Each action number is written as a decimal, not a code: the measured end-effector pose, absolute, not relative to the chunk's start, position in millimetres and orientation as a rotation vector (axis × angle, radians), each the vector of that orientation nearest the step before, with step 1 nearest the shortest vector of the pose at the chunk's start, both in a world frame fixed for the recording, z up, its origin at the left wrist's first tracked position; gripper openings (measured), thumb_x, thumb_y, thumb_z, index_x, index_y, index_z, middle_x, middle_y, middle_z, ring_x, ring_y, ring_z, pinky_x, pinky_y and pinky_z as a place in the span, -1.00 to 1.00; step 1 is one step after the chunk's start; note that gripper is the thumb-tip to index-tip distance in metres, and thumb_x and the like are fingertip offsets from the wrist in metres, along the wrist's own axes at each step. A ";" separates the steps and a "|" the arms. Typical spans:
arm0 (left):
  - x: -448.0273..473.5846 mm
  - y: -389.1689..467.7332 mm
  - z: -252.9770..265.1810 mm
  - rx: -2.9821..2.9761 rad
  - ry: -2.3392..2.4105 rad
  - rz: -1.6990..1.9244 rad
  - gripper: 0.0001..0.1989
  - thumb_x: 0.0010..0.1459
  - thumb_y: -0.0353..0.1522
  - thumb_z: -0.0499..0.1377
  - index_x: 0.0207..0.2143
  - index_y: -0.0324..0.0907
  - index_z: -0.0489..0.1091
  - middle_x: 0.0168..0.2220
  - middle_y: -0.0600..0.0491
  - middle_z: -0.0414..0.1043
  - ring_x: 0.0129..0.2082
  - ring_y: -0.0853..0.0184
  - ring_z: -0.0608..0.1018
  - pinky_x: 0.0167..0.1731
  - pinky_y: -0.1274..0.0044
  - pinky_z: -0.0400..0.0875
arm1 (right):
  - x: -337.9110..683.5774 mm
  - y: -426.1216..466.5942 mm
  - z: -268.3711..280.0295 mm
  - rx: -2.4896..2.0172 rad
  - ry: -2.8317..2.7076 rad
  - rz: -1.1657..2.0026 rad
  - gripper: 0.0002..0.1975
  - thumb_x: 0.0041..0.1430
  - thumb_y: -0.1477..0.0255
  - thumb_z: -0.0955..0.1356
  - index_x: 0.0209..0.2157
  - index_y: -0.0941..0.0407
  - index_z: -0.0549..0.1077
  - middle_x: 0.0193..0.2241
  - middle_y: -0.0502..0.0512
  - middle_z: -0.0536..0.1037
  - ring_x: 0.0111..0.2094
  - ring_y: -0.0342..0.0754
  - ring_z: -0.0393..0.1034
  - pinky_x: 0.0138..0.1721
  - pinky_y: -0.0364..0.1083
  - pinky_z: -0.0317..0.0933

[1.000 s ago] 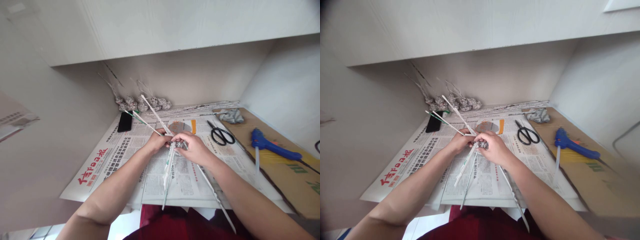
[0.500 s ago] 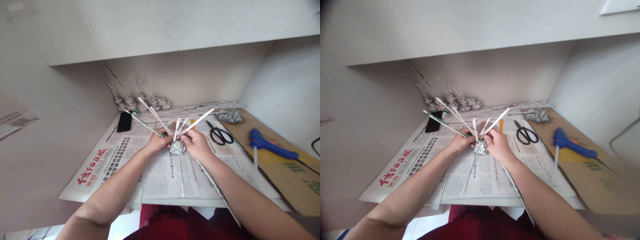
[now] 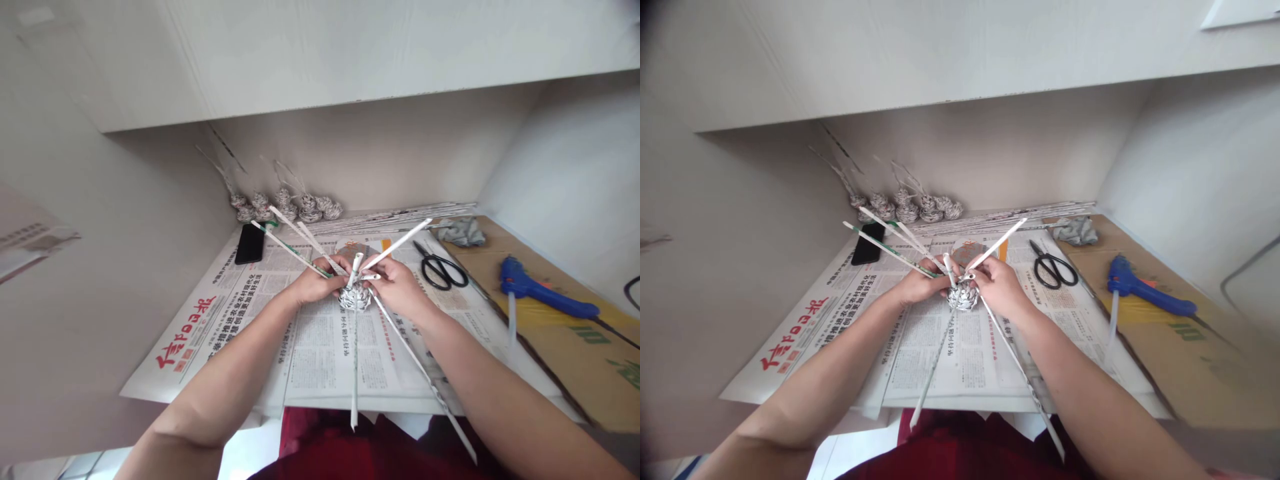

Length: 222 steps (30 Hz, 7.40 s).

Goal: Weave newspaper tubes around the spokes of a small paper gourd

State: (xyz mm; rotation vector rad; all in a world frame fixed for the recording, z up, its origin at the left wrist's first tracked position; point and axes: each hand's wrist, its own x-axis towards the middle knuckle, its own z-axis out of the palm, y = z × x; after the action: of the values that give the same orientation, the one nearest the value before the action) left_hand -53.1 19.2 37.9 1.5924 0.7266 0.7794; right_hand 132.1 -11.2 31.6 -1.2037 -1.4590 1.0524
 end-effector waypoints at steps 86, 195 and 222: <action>-55.0 24.1 30.9 1.697 0.770 0.878 -0.74 -0.03 -0.25 0.31 -0.43 -0.30 0.45 -0.57 0.10 0.35 -0.57 0.47 0.36 -0.54 0.60 0.26 | 164.8 -15.7 45.8 -1.438 -1.935 1.293 -0.77 0.10 0.23 0.34 -0.47 0.08 0.32 -0.60 -0.01 0.52 -0.60 -0.15 0.35 -0.57 -0.18 0.15; -37.3 10.6 29.1 1.457 0.832 0.923 -0.63 -0.11 -0.19 0.37 -0.38 -0.29 0.40 -0.48 0.06 0.41 -0.51 0.42 0.46 -0.58 0.60 0.43 | 129.3 -18.2 39.6 -1.320 -1.364 1.103 -0.84 0.03 0.34 0.38 -0.40 0.09 0.33 -0.54 -0.03 0.48 -0.59 -0.15 0.38 -0.55 -0.15 0.30; -35.4 12.0 27.6 1.388 0.908 0.988 -0.62 -0.09 -0.17 0.36 -0.42 -0.25 0.31 -0.60 0.14 0.37 -0.67 0.47 0.39 -0.66 0.60 0.34 | 123.4 -29.0 39.3 -1.244 -1.673 0.786 -0.78 0.12 0.46 0.32 -0.16 0.03 0.43 -0.31 0.01 0.58 -0.34 -0.09 0.46 -0.37 -0.14 0.29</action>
State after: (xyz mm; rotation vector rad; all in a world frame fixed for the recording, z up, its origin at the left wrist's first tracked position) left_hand -35.4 12.0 27.6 1.3876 0.9082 0.9879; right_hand 123.4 -29.0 39.3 -1.2439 -1.6730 0.7859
